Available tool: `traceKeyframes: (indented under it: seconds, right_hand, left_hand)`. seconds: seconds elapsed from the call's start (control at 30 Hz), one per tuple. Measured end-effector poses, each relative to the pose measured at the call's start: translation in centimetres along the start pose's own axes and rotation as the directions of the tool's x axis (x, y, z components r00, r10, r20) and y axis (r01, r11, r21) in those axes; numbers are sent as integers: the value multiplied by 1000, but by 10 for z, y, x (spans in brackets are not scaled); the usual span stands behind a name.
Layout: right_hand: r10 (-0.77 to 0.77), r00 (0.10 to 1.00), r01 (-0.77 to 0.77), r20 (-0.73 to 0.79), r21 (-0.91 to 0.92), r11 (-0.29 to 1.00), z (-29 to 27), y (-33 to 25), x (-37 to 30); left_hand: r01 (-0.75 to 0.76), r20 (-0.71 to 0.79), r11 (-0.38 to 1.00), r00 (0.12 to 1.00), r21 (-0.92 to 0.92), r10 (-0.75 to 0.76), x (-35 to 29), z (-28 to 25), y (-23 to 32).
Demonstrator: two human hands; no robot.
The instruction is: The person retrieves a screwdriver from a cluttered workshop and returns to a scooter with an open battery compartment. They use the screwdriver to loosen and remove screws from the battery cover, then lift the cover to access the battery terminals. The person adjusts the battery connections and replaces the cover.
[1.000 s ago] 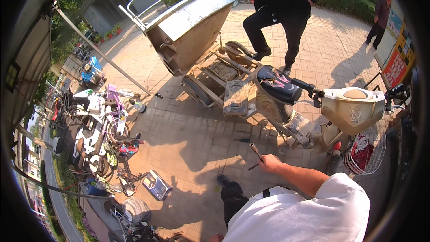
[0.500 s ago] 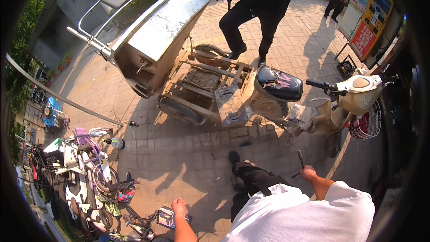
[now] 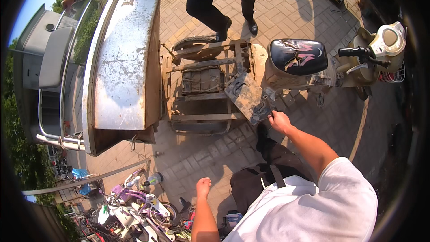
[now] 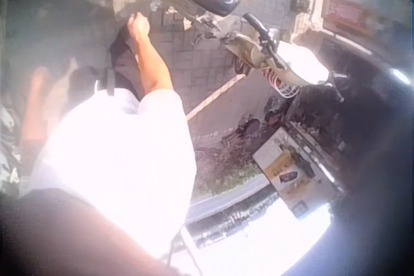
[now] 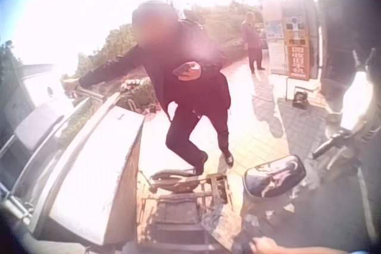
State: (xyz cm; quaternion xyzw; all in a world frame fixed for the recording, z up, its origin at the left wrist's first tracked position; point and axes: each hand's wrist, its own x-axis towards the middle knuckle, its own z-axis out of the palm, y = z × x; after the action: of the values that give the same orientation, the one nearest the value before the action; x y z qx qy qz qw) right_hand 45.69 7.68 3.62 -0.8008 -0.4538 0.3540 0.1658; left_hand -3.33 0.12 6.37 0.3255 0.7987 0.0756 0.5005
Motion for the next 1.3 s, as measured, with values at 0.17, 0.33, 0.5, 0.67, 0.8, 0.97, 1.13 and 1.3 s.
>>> traceKeyframes:
  seconds: [0.17, 0.33, 0.5, 0.67, 0.8, 0.97, 1.13, 1.3]
  right_hand:
    - [-28, 999, 32, -22, 199, 980, 23, -86, 69]
    - [34, 994, -8, -101, 247, 969, 52, -114, 103]
    - [124, 972, -62, -198, 296, 953, 86, -111, 119]
    - [83, 955, 26, -284, 361, 932, 139, -107, 181]
    - [-63, 922, 203, -381, 340, 918, 175, -93, 228]
    - [-276, 895, 343, -351, 144, 928, 181, -75, 275]
    - [-528, 819, 529, -223, -62, 847, 186, -92, 322]
    - [-591, 804, 557, -64, -268, 786, 195, -111, 346]
  left_hand:
    - [-63, 103, 994, 993, 93, 53, 82, 7, 82]
    - [-312, 319, 914, 921, 259, 224, 175, 49, 147]
    - [-442, 494, 881, 811, 168, 313, 233, 88, 190]
    - [-616, 386, 714, 780, 333, 493, 290, 104, 214]
    - [-700, 310, 676, 711, 228, 631, 361, 127, 239]
    - [-798, 367, 400, 574, 450, 732, 451, 188, 294]
    - [-822, 431, 496, 569, 279, 700, 485, 230, 326]
    - [-760, 476, 620, 627, 197, 617, 491, 229, 338]
